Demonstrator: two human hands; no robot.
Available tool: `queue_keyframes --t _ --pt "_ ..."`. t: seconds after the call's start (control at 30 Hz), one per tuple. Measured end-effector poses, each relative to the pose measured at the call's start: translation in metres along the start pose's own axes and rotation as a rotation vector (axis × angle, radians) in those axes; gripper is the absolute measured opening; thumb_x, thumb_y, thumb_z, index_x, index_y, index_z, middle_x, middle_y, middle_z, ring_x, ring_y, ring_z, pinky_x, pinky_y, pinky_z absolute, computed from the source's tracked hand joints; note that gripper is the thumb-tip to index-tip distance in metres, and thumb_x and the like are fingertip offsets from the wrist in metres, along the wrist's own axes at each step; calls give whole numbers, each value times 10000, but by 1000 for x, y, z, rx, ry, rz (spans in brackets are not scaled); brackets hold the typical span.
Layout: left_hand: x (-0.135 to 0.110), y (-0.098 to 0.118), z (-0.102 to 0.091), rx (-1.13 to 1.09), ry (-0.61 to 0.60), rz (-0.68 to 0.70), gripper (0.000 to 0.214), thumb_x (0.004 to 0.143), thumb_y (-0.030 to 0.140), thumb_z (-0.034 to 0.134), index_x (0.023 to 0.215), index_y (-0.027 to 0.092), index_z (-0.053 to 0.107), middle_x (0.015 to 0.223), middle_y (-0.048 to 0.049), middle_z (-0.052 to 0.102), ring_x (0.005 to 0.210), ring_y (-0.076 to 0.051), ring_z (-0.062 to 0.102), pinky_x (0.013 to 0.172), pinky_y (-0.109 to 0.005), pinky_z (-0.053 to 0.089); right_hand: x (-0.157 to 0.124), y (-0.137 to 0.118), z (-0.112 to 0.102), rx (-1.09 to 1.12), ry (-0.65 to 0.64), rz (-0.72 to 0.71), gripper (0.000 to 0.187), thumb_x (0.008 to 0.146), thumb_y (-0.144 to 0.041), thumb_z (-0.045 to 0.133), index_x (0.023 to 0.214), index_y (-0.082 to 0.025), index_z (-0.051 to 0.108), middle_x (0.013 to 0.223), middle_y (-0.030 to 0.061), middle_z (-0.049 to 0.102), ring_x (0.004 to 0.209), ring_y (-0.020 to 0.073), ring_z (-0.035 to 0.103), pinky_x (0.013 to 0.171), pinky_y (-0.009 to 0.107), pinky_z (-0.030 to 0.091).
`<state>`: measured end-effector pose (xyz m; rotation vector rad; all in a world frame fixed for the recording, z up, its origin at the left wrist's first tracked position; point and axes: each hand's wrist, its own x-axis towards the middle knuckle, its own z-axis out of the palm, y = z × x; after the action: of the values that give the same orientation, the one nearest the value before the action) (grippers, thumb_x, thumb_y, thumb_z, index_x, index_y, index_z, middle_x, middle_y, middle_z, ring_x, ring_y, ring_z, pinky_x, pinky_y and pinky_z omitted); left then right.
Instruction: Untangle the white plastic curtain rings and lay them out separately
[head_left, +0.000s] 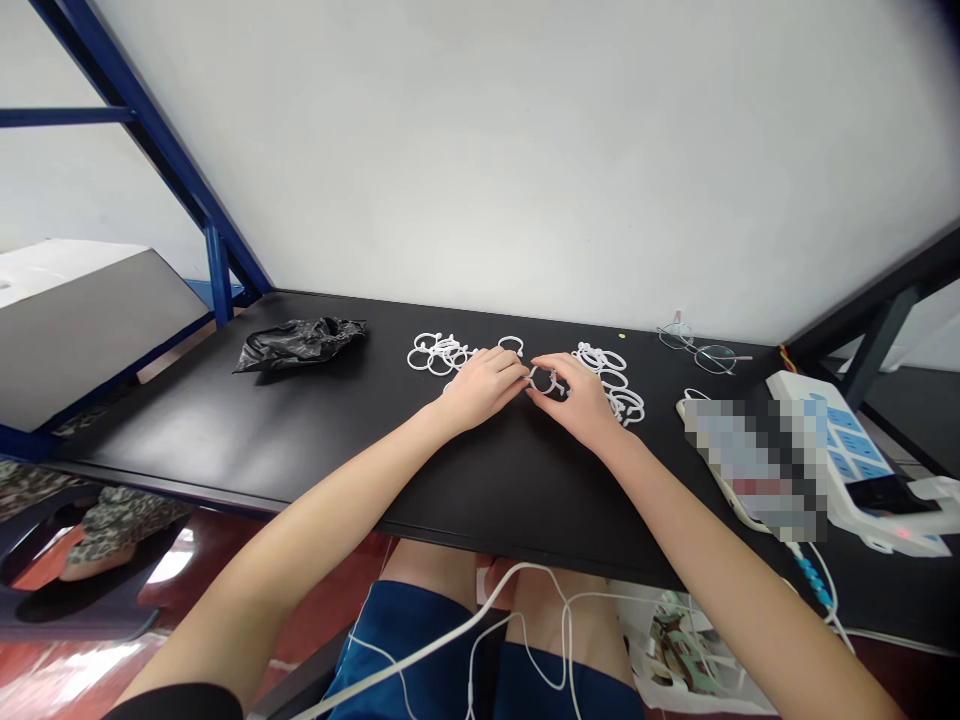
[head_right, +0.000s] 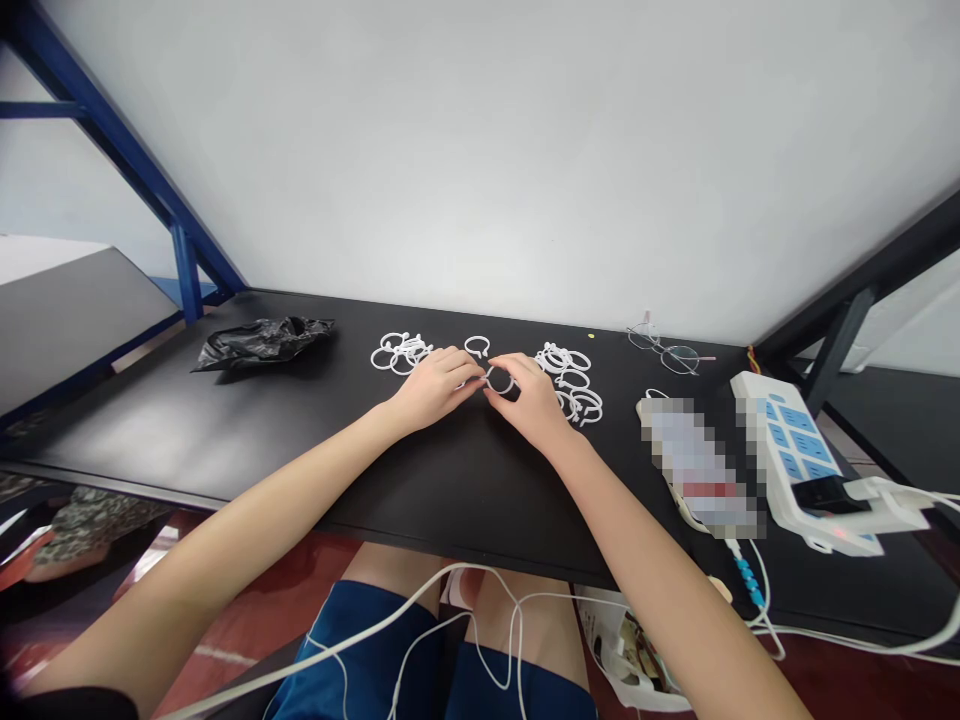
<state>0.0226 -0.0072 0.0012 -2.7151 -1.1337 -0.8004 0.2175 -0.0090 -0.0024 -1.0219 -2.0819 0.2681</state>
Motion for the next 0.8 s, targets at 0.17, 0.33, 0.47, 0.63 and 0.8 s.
queue_keyframes --t 0.17,0.33,0.47,0.63,0.8 --pt "-1 -1 1 -9 39 22 332 1028 328 316 1030 182 614 976 -85 640 920 -191 560 782 -333 416 0 1 0 1 5 2 269 818 -249 641 1087 -244 630 1031 67 669 941 247 638 792 403 542" --pt "-1 -2 2 -5 60 38 323 1026 321 328 1039 186 621 973 -82 634 910 -185 561 776 -325 422 0 1 0 8 15 -8 262 837 -291 646 1094 -244 654 1070 71 691 959 253 655 805 409 550" --pt "-1 -2 4 -8 107 64 298 1020 311 357 1024 178 624 941 -80 636 885 -180 568 746 -319 430 0 3 1 13 10 4 258 839 -317 647 1084 -238 667 1054 72 704 909 244 669 777 404 564" --pt "-1 -3 6 -11 205 104 268 1005 299 406 963 160 631 889 -68 649 822 -171 565 714 -308 434 0 4 2 18 18 -17 238 833 -300 662 1058 -223 675 1030 64 714 811 212 668 730 372 570" --pt "-1 -3 5 -9 207 95 267 999 310 423 959 156 637 882 -68 650 819 -170 566 721 -308 443 -1 4 1 54 19 -36 193 839 -277 663 1026 -236 680 1056 58 711 816 206 673 733 366 569"
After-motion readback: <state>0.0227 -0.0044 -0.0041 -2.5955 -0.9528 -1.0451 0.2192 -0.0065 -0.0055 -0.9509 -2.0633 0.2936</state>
